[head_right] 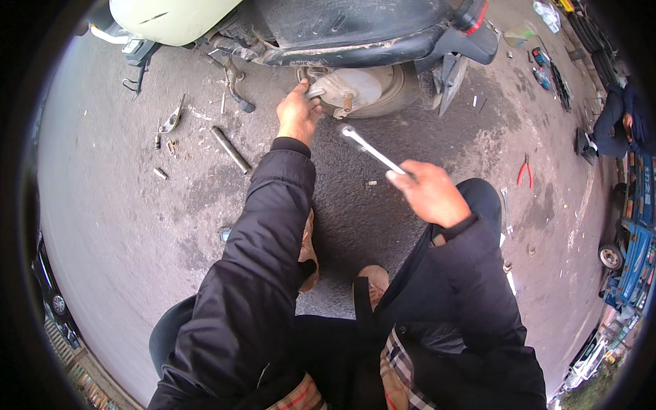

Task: The person uses a wrench to loosen and tighten bolts on the rear wheel area of a motorcycle. They repeatedly adjust the tool and reposition their hands to access different fasteners around the wheel hub and brake assembly.

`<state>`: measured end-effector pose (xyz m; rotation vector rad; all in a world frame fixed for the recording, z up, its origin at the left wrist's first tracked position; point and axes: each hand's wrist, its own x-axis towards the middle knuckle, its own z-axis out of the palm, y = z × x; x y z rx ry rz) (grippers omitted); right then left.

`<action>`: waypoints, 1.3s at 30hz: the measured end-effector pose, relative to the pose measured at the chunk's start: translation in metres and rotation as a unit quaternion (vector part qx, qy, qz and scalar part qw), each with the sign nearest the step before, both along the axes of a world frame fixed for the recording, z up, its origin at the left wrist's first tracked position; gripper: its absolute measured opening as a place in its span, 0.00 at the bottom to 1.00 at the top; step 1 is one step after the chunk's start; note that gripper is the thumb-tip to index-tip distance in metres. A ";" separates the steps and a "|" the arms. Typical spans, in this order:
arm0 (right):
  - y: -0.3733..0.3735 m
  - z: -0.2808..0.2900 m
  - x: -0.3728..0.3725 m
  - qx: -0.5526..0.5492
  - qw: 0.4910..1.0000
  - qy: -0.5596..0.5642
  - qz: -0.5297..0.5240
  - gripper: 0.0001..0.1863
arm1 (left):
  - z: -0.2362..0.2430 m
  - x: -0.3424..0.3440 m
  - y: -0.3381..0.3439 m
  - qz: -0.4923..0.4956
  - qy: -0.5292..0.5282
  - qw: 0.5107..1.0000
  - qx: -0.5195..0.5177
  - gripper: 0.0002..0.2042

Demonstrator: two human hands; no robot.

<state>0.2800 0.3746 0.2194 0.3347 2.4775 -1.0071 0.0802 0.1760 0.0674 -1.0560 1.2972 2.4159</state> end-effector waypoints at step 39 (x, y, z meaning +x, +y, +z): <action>0.005 -0.026 -0.063 0.175 0.976 0.081 0.099 0.24 | -0.005 0.010 -0.003 -0.197 -0.088 0.949 0.228 0.64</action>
